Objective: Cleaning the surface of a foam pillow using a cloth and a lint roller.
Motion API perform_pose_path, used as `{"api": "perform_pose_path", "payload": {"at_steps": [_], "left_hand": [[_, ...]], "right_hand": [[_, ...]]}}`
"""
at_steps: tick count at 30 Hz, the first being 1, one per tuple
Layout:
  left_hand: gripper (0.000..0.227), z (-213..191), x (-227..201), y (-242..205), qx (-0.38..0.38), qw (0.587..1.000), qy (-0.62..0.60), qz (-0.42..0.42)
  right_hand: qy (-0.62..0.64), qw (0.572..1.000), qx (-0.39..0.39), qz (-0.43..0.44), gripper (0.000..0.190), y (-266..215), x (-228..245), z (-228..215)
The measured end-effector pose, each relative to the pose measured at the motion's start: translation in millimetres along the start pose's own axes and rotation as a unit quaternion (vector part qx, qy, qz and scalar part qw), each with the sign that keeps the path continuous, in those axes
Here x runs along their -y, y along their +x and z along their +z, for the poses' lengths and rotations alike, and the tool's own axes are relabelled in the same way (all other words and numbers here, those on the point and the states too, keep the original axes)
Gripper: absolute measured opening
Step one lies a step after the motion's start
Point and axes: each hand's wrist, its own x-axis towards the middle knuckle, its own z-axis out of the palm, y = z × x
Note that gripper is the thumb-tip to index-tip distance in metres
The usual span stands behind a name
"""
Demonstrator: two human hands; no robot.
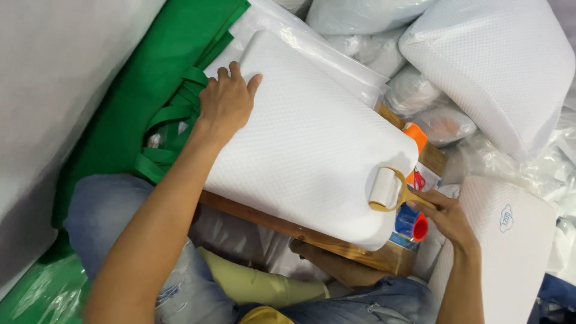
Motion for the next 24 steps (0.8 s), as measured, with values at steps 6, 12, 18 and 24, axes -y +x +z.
{"api": "perform_pose_path", "payload": {"at_steps": [6, 12, 18, 24], "left_hand": [[0.061, 8, 7, -5, -0.059, 0.996, 0.057, 0.045], [0.055, 5, 10, -8, -0.086, 0.992, 0.044, 0.079], [0.061, -18, -1, -16, -0.028, 0.997, 0.029, 0.065], [0.053, -19, 0, -18, -0.162, 0.984, 0.062, 0.046]], "right_hand": [[0.015, 0.993, -0.12, 0.004, 0.034, -14, -52, -53], [0.025, 0.991, -0.112, -0.072, 0.036, 41, -47, -18], [0.031, 0.943, -0.069, -0.323, 0.032, 88, 37, 66], [0.061, 0.881, -0.072, -0.463, 0.026, 99, 178, 154]]}}
